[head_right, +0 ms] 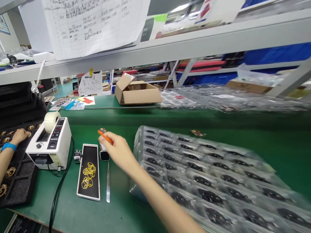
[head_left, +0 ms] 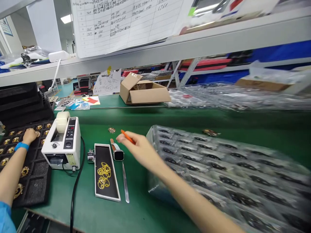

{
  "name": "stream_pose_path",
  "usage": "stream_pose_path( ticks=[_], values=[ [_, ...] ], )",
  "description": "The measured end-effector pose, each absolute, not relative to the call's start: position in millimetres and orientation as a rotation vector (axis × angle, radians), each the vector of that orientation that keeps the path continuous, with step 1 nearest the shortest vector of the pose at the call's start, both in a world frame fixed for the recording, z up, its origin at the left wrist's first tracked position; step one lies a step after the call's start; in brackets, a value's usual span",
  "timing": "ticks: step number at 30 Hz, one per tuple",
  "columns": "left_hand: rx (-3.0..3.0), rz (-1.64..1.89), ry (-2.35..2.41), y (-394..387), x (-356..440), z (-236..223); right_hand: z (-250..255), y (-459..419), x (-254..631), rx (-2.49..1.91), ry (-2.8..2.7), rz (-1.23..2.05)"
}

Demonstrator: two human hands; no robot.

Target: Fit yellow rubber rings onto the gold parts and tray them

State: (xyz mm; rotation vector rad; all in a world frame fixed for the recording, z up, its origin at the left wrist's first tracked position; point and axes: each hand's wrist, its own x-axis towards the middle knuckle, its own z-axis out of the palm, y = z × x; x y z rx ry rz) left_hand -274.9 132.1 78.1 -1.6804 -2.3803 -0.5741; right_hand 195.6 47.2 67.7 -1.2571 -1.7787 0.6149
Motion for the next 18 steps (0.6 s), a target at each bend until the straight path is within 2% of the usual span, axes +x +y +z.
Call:
stream_pose_path(
  ticks=[4,7,8,10,13,18],
  values=[
    [-1.626,-0.934,-2.267,125.2,-240.3,109.9,33.3,23.5,178.0,-1.017,-1.806,0.67],
    [-1.733,-1.242,-2.087,99.1,-175.4,127.0,14.5,21.9,171.5,-0.961,-1.684,0.852],
    [-1.918,-1.575,-1.954,85.3,-147.5,127.0,10.5,23.3,171.5,-0.955,-1.62,0.905],
    [-2.351,-1.989,-1.808,54.2,-89.9,116.6,5.9,25.9,174.0,-0.967,-1.5,0.931],
    [-2.848,-2.26,-1.989,17.1,-22.4,82.6,5.3,23.6,180.9,-1.03,-1.4,0.822],
    [-2.618,-2.709,-2.481,11.3,9.7,31.7,11.4,7.1,182.3,-0.984,-1.346,0.803]
  ],
)
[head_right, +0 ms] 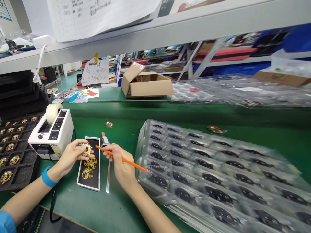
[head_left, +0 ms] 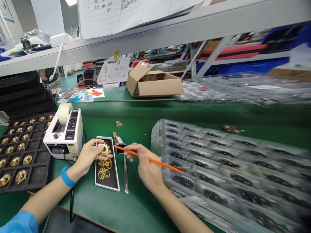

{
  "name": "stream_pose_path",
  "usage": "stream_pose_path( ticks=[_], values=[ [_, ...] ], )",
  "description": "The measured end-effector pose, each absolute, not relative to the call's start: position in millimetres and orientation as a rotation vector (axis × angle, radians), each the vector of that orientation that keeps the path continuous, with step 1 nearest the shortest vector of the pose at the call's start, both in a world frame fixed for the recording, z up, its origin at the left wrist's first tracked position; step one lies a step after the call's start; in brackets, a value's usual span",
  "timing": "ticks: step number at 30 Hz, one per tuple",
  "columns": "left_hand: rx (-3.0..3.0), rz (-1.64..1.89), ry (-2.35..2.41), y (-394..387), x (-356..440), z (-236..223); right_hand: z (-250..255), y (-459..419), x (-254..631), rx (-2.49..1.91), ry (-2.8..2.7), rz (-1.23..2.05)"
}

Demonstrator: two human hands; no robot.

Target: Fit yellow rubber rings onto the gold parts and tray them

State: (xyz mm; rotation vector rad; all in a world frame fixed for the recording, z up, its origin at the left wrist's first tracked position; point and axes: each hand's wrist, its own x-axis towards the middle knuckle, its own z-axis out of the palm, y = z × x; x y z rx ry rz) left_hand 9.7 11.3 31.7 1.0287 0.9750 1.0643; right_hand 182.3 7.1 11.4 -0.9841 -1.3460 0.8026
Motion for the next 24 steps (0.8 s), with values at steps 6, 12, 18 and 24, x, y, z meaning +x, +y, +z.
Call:
stream_pose_path(
  ticks=[6,12,18,24],
  values=[
    [0.851,1.146,0.888,18.3,4.2,19.8,6.7,1.4,169.6,-1.028,-1.454,0.96],
    [0.952,1.18,0.858,10.1,6.2,20.4,4.9,-1.3,171.6,-1.032,-1.507,0.733],
    [0.969,1.203,0.854,7.8,8.2,22.6,8.0,-5.0,171.0,-0.916,-1.638,0.546],
    [0.891,1.219,0.83,8.5,8.8,17.9,-8.5,-5.8,160.7,-0.634,-1.811,0.223]
  ],
)
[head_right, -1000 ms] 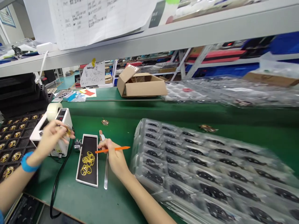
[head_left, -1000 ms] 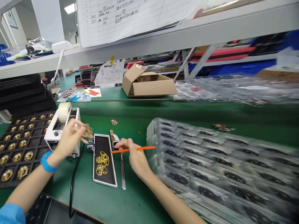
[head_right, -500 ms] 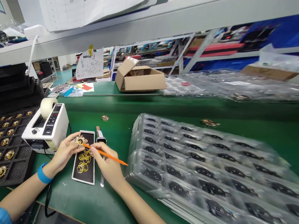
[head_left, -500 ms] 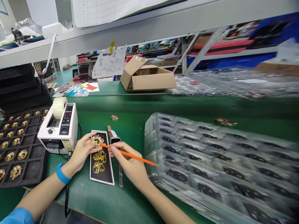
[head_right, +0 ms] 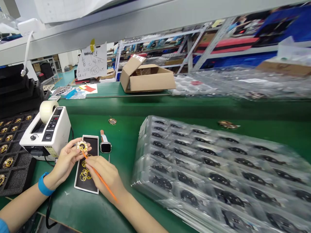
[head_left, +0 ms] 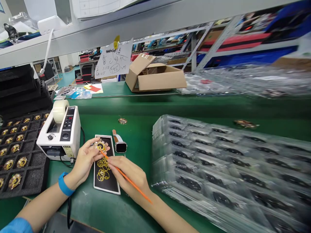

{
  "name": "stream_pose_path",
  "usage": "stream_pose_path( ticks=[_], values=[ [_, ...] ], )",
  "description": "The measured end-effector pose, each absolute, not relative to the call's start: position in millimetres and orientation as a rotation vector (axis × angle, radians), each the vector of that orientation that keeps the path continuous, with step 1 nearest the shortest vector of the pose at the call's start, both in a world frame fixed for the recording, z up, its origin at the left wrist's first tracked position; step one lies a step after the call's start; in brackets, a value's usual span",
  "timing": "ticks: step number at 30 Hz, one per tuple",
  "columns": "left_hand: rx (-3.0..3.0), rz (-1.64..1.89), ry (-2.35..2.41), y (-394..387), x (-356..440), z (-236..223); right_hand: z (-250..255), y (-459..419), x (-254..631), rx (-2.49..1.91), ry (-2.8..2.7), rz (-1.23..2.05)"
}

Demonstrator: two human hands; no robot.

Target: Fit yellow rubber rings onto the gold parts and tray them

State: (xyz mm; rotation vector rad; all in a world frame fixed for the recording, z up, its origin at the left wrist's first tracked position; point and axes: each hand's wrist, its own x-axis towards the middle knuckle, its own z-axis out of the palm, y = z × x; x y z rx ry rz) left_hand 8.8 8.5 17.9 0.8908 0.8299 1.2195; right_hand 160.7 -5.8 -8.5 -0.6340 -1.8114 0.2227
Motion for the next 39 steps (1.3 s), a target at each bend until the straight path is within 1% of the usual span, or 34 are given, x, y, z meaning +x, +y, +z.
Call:
stream_pose_path(
  ticks=[4,7,12,16,27,34,37,39],
  values=[
    [0.828,1.218,0.826,10.2,9.0,15.5,-13.2,-4.5,158.5,-0.508,-1.905,-0.006],
    [0.826,1.224,0.82,9.8,9.3,17.1,-9.1,-3.2,161.6,-0.491,-1.854,-0.087],
    [0.836,1.235,0.785,7.4,10.7,20.0,-4.2,-1.3,165.8,-0.612,-1.784,-0.05],
    [0.82,1.247,0.779,6.8,11.5,18.7,-8.3,-0.6,160.7,-0.558,-1.822,-0.055],
    [0.703,1.21,0.774,8.9,12.2,20.8,-23.5,-1.1,157.3,-0.432,-1.965,-0.251],
    [0.716,1.189,0.828,7.5,13.7,21.4,-18.6,-2.7,154.0,-0.437,-2.046,-0.266],
    [0.757,1.192,0.867,8.9,12.8,19.9,-13.6,-4.8,156.1,-0.394,-2.05,-0.236],
    [0.795,1.204,0.902,9.5,12.6,19.2,-10.3,-6.1,158.8,-0.42,-1.98,-0.144]
  ],
)
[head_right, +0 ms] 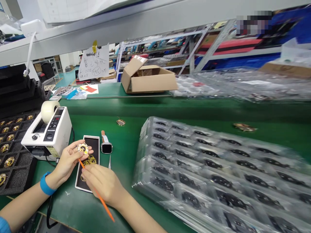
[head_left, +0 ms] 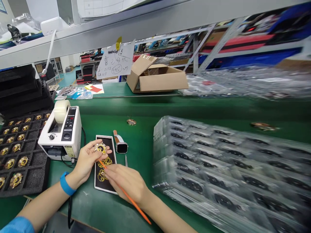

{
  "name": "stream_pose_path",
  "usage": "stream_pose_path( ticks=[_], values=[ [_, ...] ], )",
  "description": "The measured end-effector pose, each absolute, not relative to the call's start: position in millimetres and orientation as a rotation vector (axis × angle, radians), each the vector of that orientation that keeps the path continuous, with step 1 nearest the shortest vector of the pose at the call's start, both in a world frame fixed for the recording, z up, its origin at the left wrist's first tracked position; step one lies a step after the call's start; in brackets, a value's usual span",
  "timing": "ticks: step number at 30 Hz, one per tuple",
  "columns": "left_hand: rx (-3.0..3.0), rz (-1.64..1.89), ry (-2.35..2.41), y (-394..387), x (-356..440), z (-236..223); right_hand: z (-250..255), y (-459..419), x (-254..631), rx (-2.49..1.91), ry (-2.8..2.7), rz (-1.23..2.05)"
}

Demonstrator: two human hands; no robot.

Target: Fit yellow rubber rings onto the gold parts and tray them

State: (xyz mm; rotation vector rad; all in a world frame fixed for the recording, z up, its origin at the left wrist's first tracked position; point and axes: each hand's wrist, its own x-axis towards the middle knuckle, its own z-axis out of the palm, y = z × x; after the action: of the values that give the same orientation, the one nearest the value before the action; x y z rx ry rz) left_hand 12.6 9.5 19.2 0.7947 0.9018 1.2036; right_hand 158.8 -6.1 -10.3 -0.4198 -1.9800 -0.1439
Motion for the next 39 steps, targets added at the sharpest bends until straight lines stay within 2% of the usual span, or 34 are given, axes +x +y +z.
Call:
stream_pose_path(
  ticks=[11,21,33,39],
  values=[
    [0.941,1.187,0.982,9.9,12.9,15.5,1.0,-9.7,164.1,-0.736,-1.694,0.138],
    [1.082,1.214,1.055,9.4,11.9,14.2,-1.6,-15.0,169.7,-0.728,-1.6,0.353],
    [1.213,1.161,1.089,-2.8,24.5,14.8,-10.5,0.1,157.7,-1.002,-1.784,0.028],
    [1.346,1.103,1.092,-4.8,23.4,10.8,-14.6,2.3,156.6,-1.136,-1.755,0.101]
  ],
)
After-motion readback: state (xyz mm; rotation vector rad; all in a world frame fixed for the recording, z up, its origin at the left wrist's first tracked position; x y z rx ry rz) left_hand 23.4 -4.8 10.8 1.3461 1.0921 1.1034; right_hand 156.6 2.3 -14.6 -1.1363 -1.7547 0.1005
